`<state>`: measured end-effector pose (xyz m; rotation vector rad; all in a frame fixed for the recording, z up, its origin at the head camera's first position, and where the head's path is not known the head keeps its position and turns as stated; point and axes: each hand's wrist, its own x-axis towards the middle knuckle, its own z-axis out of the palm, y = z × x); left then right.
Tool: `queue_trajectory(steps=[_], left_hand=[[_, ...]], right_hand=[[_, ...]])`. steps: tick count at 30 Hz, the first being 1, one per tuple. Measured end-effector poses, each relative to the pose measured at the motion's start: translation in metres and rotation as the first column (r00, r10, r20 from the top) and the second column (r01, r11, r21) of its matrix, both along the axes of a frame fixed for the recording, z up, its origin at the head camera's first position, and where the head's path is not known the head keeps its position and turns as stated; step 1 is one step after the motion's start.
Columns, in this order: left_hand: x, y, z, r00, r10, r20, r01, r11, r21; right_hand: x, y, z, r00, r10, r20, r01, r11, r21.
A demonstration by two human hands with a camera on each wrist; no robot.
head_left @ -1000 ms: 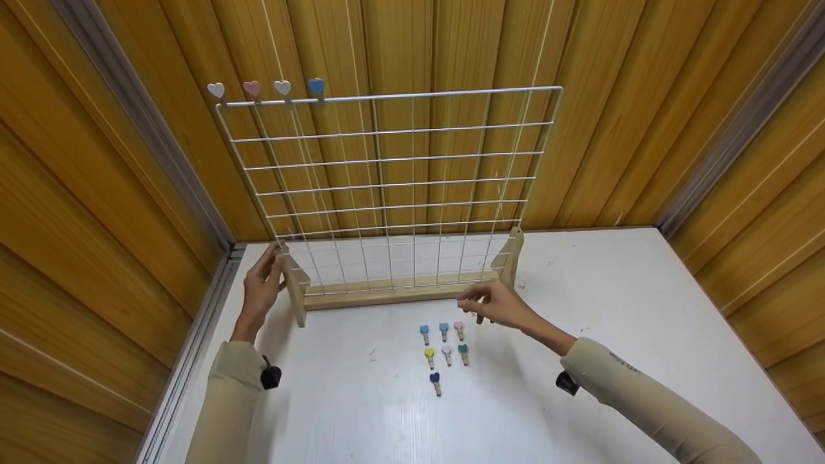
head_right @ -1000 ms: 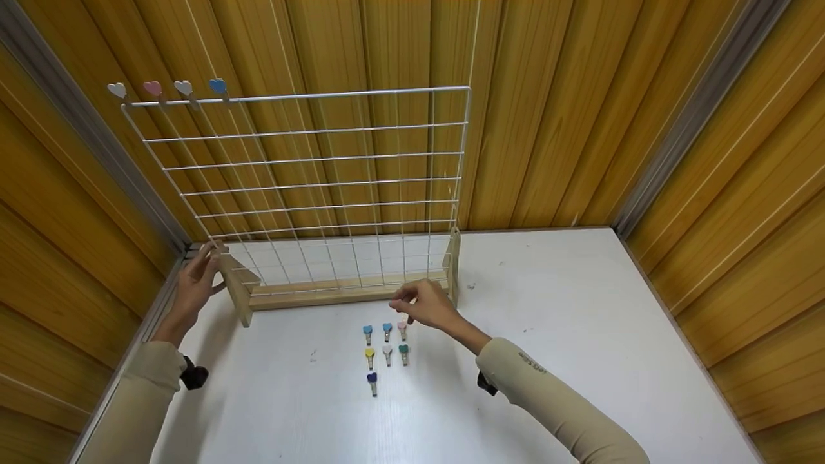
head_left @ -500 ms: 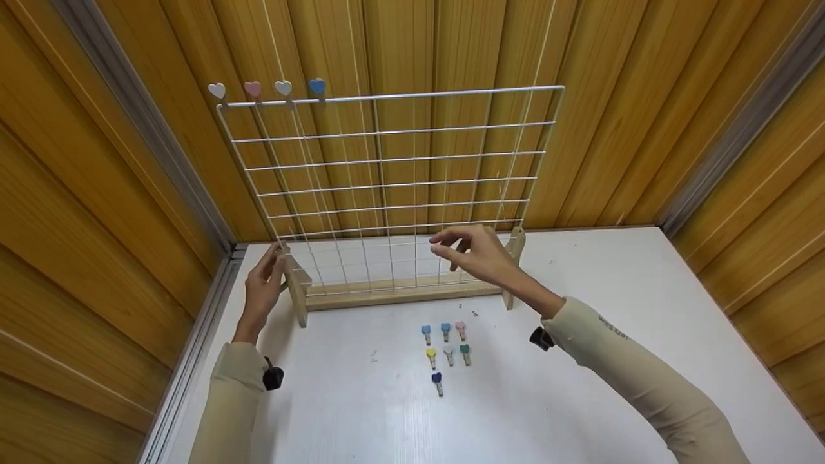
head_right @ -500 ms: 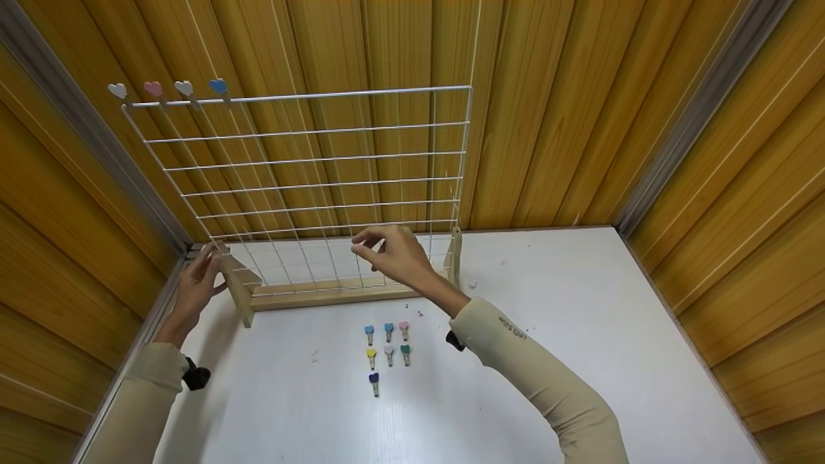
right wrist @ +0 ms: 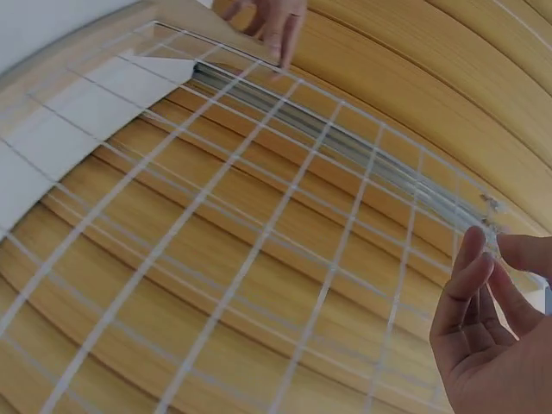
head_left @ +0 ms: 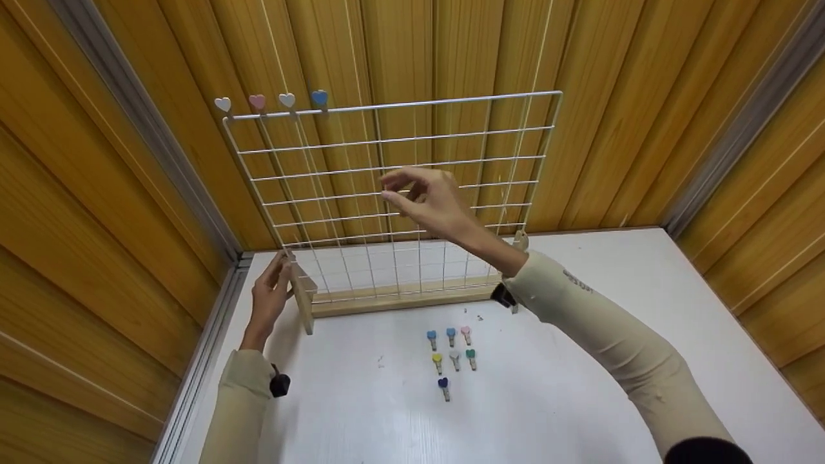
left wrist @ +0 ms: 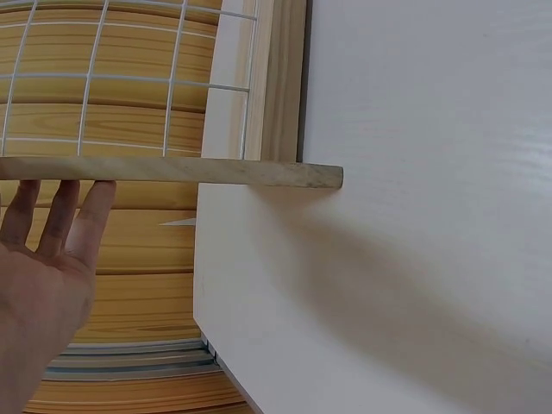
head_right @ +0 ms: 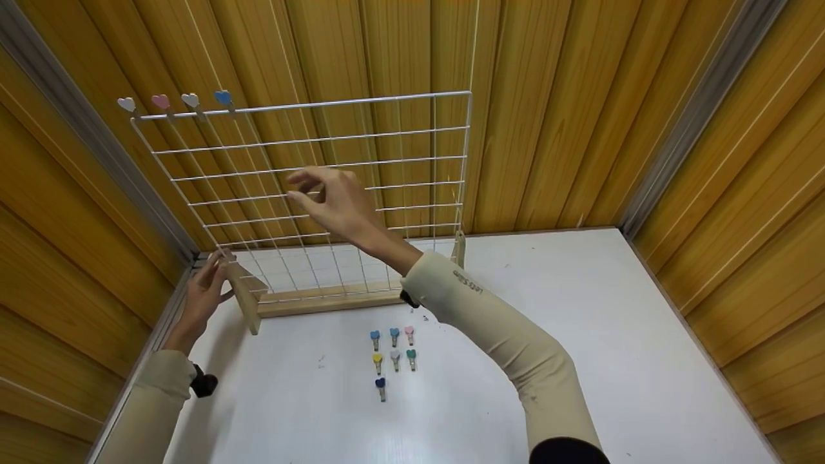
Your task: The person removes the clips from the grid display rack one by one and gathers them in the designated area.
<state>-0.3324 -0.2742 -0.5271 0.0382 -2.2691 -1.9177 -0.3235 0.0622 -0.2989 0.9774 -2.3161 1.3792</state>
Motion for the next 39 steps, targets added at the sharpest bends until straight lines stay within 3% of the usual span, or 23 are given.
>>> queue_trajectory(steps=[6,9,12,16,22,29,39], left_hand=[[-0.004,0.002,0.0,1.0,-0.015,-0.014,0.015,1.0,0.008],[-0.007,0.002,0.0,1.0,-0.015,-0.018,0.015,1.0,0.0],[-0.01,0.001,0.0,1.0,-0.015,-0.022,0.015,1.0,-0.002],[-0.01,0.001,0.001,1.0,-0.013,-0.015,0.013,1.0,0.002],[-0.01,0.0,0.004,1.0,-0.015,-0.014,0.015,1.0,0.01],[-0.007,-0.001,0.006,1.0,-0.02,0.002,0.02,1.0,0.008],[-0.002,-0.002,0.008,1.0,-0.008,-0.004,0.008,1.0,0.003]], right_hand=[[-0.006,-0.03,0.037,0.984,-0.048,-0.173,0.049,0.999,0.001],[-0.011,-0.044,0.051,0.979,-0.086,-0.184,0.083,0.996,-0.02],[-0.02,-0.058,0.061,0.987,-0.101,-0.126,0.091,0.993,-0.081],[-0.032,-0.072,0.066,0.999,-0.05,0.022,0.052,0.988,-0.142],[-0.047,-0.083,0.067,0.971,0.081,0.223,-0.017,0.962,-0.274],[-0.056,-0.092,0.069,0.959,0.091,0.269,0.017,0.928,-0.372],[-0.059,-0.099,0.067,0.958,0.093,0.27,0.066,0.847,-0.527]])
